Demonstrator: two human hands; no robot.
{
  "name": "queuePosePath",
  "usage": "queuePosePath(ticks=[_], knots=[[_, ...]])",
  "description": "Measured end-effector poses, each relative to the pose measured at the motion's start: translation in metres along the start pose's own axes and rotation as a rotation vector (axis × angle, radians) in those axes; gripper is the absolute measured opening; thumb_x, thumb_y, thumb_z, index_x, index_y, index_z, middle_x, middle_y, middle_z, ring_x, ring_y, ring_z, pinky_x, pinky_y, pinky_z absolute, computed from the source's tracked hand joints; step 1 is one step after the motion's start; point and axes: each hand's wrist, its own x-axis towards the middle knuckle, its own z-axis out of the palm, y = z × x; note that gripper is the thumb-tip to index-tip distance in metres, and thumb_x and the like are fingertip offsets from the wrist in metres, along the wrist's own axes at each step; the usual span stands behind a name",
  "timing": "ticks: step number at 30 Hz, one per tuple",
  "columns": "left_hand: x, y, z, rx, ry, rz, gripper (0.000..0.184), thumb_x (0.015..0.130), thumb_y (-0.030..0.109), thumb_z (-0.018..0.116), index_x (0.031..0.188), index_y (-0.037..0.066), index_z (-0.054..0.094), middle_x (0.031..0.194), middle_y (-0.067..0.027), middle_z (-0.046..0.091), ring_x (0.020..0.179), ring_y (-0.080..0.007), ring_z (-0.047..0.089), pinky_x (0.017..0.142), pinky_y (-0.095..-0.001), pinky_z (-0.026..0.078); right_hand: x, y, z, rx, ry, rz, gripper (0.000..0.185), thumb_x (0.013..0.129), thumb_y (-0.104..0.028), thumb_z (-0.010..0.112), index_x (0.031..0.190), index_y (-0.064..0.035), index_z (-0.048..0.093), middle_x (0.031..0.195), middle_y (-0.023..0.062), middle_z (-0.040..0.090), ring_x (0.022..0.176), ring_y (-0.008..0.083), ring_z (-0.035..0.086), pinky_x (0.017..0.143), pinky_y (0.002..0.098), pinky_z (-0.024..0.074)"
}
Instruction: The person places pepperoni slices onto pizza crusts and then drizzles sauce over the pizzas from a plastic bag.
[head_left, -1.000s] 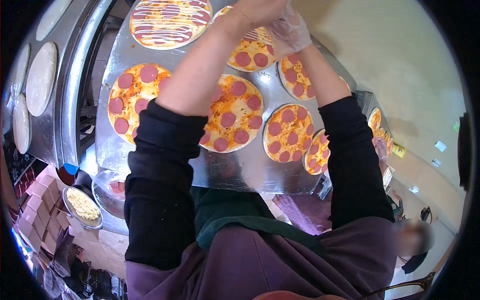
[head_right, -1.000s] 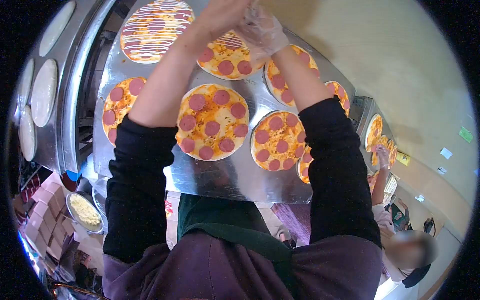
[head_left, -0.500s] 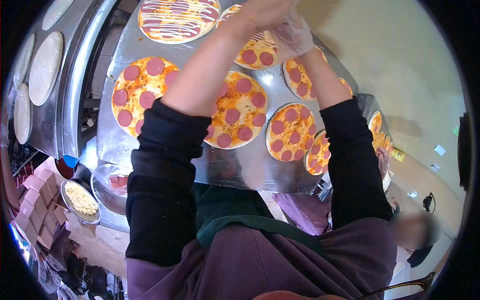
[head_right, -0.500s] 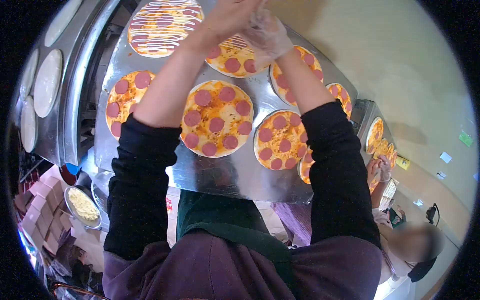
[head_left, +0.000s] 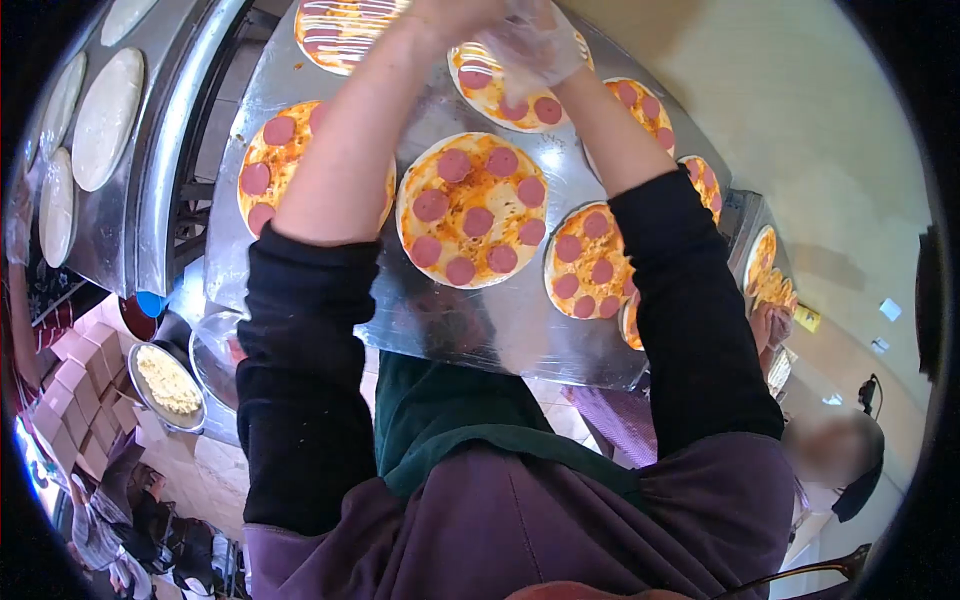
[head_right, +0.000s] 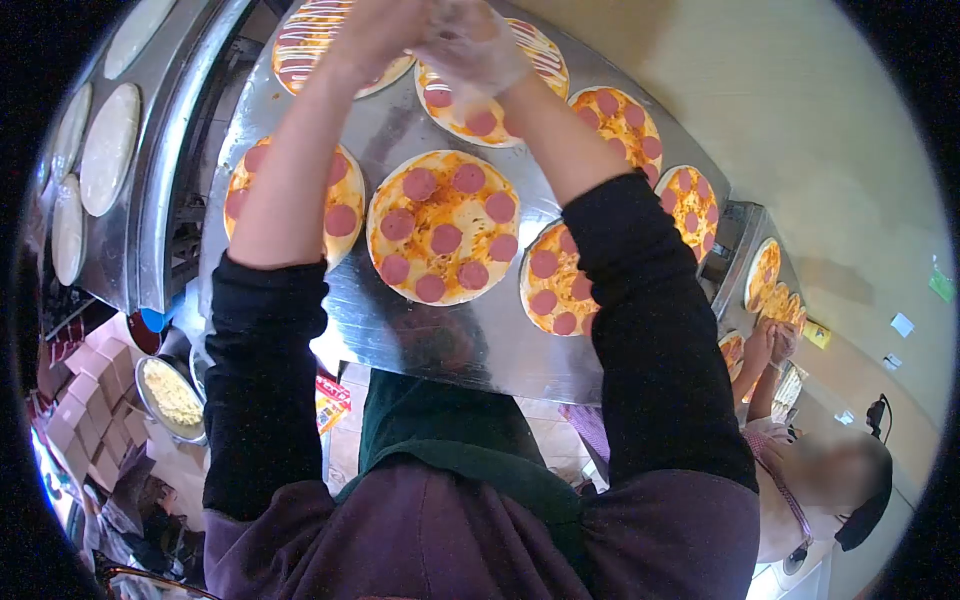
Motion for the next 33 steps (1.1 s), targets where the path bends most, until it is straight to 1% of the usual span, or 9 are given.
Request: queuePosePath(ticks=[4,6,9,13,16,24,27,31,33], knots=[[-0.004,-0.014,0.054,-0.024,0.017,0.042,0.029,0.101,0.026,0.045,0.111,0.001,0.058,0.092,-0.0041,0.06,0.09,-0.0162,0.055,0.081,-0.0333,0.045,-0.047,-0.043,-0.019,-0.37,-0.413,-0.195,0.034,0.091,-0.026,0.066,0.115,-0.0022,0.061,0.111,0.008,0.067,0.104,0.0177,0.065,0.088,0.0366,0.0528],[0.005,-0.038,0.063,0.08,-0.042,0.18,0.034,0.101,0.026,0.045,0.12,0.001,0.058,0.1,-0.0054,0.064,0.094,-0.016,0.056,0.083,-0.0323,0.046,-0.072,-0.068,0.019,-1.94,-0.056,-0.155,0.035,0.093,-0.02,0.063,0.123,-0.0036,0.055,0.123,0.0056,0.06,0.105,0.0198,0.062,0.094,0.037,0.0512],[0.0,-0.034,0.053,-0.042,0.022,0.372,0.034,0.102,0.025,0.044,0.123,0.001,0.057,0.101,-0.0048,0.064,0.095,-0.0159,0.056,0.085,-0.0315,0.045,-0.053,-0.044,-0.019,-0.829,-0.281,-0.238,0.028,0.094,-0.012,0.061,0.12,-0.0004,0.06,0.117,0.0078,0.064,0.108,0.0151,0.062,0.097,0.0304,0.0512],[-0.011,0.005,0.008,0.045,0.108,0.117,0.029,0.102,0.025,0.045,0.112,0.002,0.059,0.091,0.0002,0.058,0.084,-0.0134,0.055,0.072,-0.029,0.046,-0.019,0.006,0.019,-0.53,0.048,-0.235,0.029,0.097,-0.01,0.052,0.125,-0.0041,0.057,0.118,0.0055,0.062,0.111,0.016,0.059,0.089,0.0298,0.0478],[-0.011,0.006,-0.011,0.041,0.042,0.026,0.028,0.102,0.026,0.045,0.107,0.002,0.059,0.086,0.0021,0.057,0.075,-0.0117,0.053,0.063,-0.0274,0.043,-0.002,-0.009,0.04,-1.492,-0.089,0.047,0.04,0.098,-0.009,0.049,0.137,-0.0049,0.049,0.131,0.0109,0.056,0.125,0.0174,0.051,0.1,0.0323,0.0416],[-0.007,-0.04,0.068,-0.007,0.129,0.292,0.025,0.101,0.024,0.044,0.105,0.004,0.059,0.077,-0.0007,0.055,0.068,-0.0127,0.05,0.061,-0.03,0.041,-0.064,-0.041,-0.014,-0.155,-0.161,0.0,0.025,0.093,-0.016,0.063,0.112,-0.0005,0.064,0.111,0.0078,0.066,0.103,0.0167,0.063,0.096,0.0311,0.0516],[-0.01,-0.033,0.062,0.017,0.153,0.297,0.026,0.102,0.024,0.044,0.107,0.004,0.06,0.078,0.0004,0.056,0.066,-0.0116,0.05,0.062,-0.0288,0.043,-0.053,-0.035,-0.021,-1.56,-0.213,-0.598,0.023,0.094,-0.02,0.062,0.109,-0.0017,0.065,0.108,0.0072,0.066,0.099,0.0162,0.064,0.092,0.0312,0.0534],[-0.024,0.001,0.011,-0.013,0.087,-0.051,0.026,0.102,0.025,0.045,0.105,0.005,0.06,0.078,0.0032,0.056,0.065,-0.0093,0.049,0.059,-0.027,0.042,-0.004,0.007,-0.036,-1.759,-0.259,-0.726,0.034,0.093,-0.006,0.059,0.127,-0.0054,0.055,0.116,0.0095,0.06,0.103,0.0166,0.057,0.086,0.0304,0.0481],[-0.026,0.002,0.005,-0.081,0.115,-0.083,0.026,0.102,0.026,0.045,0.105,0.005,0.06,0.077,0.0041,0.055,0.064,-0.0088,0.049,0.057,-0.0268,0.041,0.001,0.011,-0.004,-1.434,-0.195,-0.287,0.029,0.094,-0.006,0.059,0.122,-0.0052,0.056,0.113,0.0066,0.06,0.101,0.0174,0.058,0.082,0.029,0.0486]])
